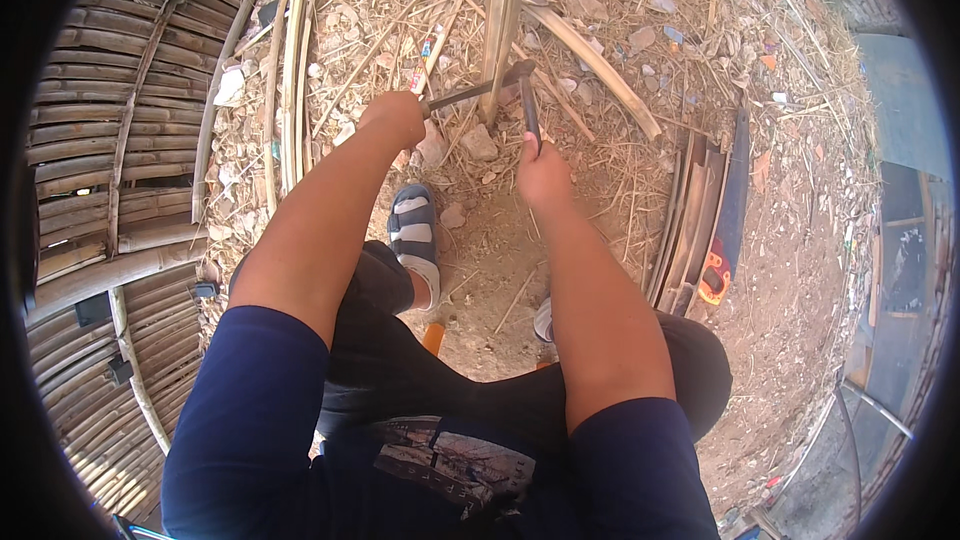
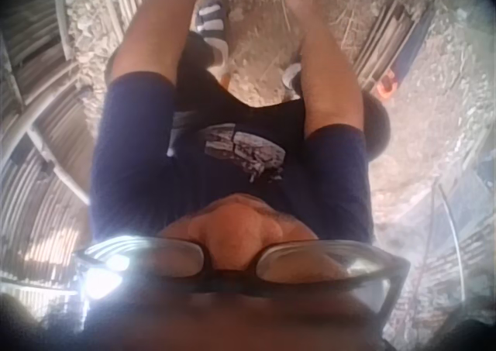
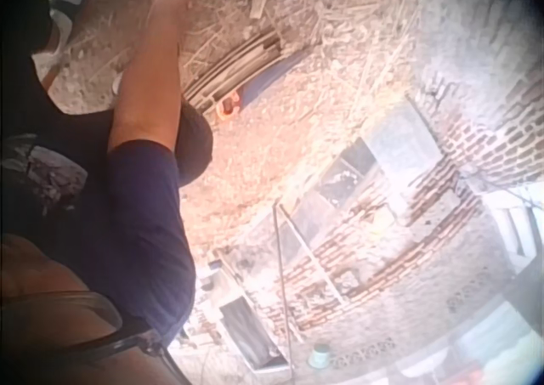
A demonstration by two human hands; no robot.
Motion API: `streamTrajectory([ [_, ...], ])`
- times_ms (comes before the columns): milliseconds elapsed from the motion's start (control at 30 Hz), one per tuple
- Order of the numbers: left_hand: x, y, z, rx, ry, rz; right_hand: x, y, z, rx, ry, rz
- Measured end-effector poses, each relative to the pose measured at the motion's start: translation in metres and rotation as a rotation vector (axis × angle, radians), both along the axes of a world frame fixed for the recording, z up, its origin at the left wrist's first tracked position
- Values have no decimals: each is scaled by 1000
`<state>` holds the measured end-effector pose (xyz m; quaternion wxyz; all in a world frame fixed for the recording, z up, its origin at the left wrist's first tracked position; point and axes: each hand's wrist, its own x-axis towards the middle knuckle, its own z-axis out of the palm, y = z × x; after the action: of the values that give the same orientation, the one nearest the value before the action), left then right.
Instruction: The person uses a machete and a hammer to split a length of bamboo into smaller strips while working on the ground.
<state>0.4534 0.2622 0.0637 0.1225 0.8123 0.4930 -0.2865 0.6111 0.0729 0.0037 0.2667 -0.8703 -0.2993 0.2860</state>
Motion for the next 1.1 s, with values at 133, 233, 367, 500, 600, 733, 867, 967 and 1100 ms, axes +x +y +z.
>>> streamTrajectory([
  [133,1,7,-13,-44,-15,77,13,9,-5,12,40,-53],
  [233,-7,6,-10,-14,5,28,19,26,34,238,85,-145],
  [367,-6,3,-3,-41,25,7,38,43,66,547,51,-296],
  [500,-13,5,-6,-41,-20,71,18,33,52,380,-69,-206],
  [600,-5,6,-15,-26,11,20,7,11,-5,-61,-79,45],
  [733,-6,5,-9,-28,23,52,12,19,-7,18,-2,-32],
  [867,-11,7,-20,-7,6,50,37,43,31,354,55,-159],
  [967,-16,8,-19,-29,5,93,30,56,81,603,201,-356],
  [1100,-12,2,-10,-40,-11,99,10,27,19,387,-59,-225],
])
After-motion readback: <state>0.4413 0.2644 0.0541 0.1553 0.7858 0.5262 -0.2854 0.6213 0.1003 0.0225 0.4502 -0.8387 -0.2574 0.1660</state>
